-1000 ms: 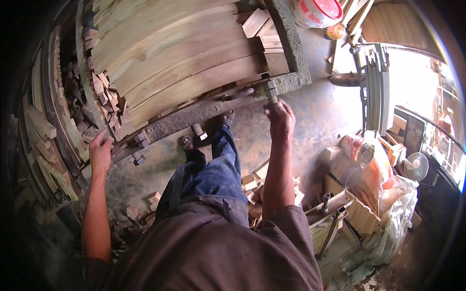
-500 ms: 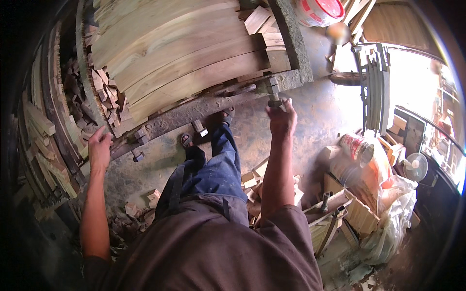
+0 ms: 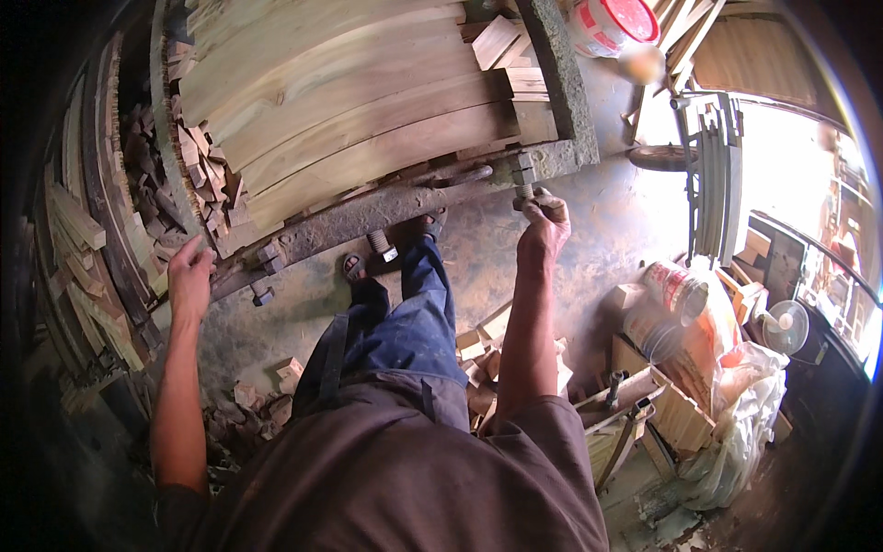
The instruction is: The person picks up wooden planks from a pile and stacks them on a metal rack. They occasionally measure the rack with a tape measure and adjust the planks to align them neatly.
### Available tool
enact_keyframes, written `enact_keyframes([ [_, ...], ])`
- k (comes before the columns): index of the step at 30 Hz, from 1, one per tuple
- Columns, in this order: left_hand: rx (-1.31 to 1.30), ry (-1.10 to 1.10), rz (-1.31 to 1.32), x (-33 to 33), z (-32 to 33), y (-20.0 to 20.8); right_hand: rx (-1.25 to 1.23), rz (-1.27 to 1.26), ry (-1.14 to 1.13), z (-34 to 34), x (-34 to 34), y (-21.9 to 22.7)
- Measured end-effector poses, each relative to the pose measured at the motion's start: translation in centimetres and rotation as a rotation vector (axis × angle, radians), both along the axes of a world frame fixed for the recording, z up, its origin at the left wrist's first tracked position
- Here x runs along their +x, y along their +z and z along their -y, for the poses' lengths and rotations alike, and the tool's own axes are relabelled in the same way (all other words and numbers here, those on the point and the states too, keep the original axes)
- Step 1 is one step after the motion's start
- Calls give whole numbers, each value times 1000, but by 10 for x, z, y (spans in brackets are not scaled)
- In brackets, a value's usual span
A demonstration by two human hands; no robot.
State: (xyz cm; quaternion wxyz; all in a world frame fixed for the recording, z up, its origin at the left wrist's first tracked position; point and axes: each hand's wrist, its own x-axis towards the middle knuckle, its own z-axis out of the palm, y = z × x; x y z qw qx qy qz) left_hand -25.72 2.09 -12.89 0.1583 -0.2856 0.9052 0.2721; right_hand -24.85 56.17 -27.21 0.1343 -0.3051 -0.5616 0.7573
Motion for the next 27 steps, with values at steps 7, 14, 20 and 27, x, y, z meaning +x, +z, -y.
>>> enact_keyframes([
  [7, -8, 1, 3, 0, -2, 5, -468, 138, 16, -7, 0, 6],
  [14, -8, 17, 17, 3, -2, 5, -686, 329, -24, 2, -13, 21],
  [20, 5, 7, -10, 1, -3, 5, -93, 29, -32, -6, 1, -20],
  [27, 15, -5, -16, -1, -6, 8, 18, 210, -73, 5, -1, 0],
])
